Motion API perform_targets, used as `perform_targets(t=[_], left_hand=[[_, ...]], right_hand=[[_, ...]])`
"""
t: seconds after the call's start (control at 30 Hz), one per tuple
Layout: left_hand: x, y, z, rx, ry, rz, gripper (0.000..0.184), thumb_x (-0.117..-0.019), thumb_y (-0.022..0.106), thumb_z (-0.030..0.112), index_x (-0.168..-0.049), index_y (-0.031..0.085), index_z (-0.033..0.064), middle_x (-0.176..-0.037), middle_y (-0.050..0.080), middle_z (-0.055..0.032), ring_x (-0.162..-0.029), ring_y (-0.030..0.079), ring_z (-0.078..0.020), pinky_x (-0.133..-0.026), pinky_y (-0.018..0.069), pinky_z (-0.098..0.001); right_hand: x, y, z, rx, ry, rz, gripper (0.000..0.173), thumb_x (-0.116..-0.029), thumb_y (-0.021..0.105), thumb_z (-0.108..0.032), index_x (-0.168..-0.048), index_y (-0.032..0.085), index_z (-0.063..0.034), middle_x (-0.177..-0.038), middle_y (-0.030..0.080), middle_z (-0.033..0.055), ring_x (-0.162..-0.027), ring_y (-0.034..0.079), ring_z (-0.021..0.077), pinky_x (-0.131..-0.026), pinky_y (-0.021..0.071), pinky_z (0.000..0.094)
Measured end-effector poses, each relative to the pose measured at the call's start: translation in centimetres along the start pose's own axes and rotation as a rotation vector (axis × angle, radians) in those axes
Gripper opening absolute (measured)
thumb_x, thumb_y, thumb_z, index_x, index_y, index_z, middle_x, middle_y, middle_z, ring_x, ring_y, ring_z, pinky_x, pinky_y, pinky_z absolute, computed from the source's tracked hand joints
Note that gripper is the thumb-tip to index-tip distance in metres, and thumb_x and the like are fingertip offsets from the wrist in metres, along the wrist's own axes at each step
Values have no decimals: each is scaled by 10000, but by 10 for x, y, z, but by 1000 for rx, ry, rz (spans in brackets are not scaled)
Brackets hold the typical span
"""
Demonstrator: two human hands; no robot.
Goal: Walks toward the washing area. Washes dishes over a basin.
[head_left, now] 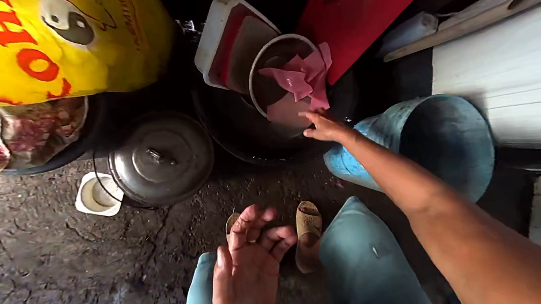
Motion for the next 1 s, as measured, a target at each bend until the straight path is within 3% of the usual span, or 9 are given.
perform_targets(t=[0.13,0.27,0.3,0.4,0.5,0.6,0.73,0.8,1.0], left_hand=[[-8,-19,-12,-324,19,-49,641,-958,459,704,-1351,641,231,-1337,655,-64,-1110,687,-225,-929,585,-396],[-21,-43,-12,-579,145,-110,629,-980,379,721,-1322,660,275,-1365,644,10,-1172,659,-179,-982,561,-366],[-26,-47,-11,-595,200,-133,623,-989,372,713,-1325,660,275,-1370,643,14,-1175,658,-178,-985,560,-364],[-36,-54,-13,-578,278,-214,617,-1003,370,683,-1327,662,247,-1378,637,-6,-1190,651,-195,-1001,552,-380],[-42,-54,-18,-613,272,-239,652,-992,364,705,-1312,674,228,-1376,640,-14,-1179,659,-194,-992,557,-381],[-43,-43,-17,-647,243,-234,654,-990,347,709,-1283,686,232,-1346,657,-12,-1153,669,-192,-972,565,-382],[-35,-12,4,-746,320,-234,516,-1028,411,600,-1238,700,228,-1241,708,-8,-1070,703,-180,-924,589,-364],[-32,4,15,-850,383,-311,425,-1047,472,518,-1249,687,213,-1238,707,-14,-1069,702,-184,-927,591,-358],[-50,32,39,-1244,507,-351,307,-1002,658,370,-1233,682,169,-1219,699,-6,-1040,706,-182,-928,605,-354]], right_hand=[[-73,-34,33,69,103,200,1011,-784,871,-174,-1623,308,-138,-1558,295,412,-1440,281,608,-1140,268,752],[-119,-39,59,7,253,319,1199,-721,913,-379,-1660,173,-285,-1659,46,357,-1507,115,586,-1151,249,733],[-129,-31,61,-67,258,340,1175,-740,894,-439,-1660,183,-271,-1669,73,331,-1513,141,561,-1153,256,726],[-150,21,64,-266,228,349,994,-845,827,-392,-1625,279,-109,-1578,384,295,-1452,380,477,-1164,320,672],[-141,57,57,-165,339,351,769,-969,662,-361,-1619,311,-143,-1631,281,289,-1491,275,513,-1144,282,717],[-109,71,51,-49,401,367,532,-1029,569,-251,-1527,467,-93,-1601,328,286,-1467,339,483,-1125,349,668],[-79,102,49,-1,436,237,421,-959,603,-53,-1377,608,-3,-1648,266,241,-1497,285,466,-1121,348,680],[-69,118,43,35,467,100,415,-955,624,-74,-1358,613,22,-1670,227,230,-1504,260,484,-1124,325,703],[-77,164,10,34,243,-342,389,-1012,586,-196,-1265,633,96,-1405,562,309,-1358,501,456,-1099,368,668]])
Point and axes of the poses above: each hand's wrist, its own x-axis away from the middle knuckle, its own y-axis out of the palm, z = x × y, the point moved 8 cm from there along -x, towards the middle knuckle
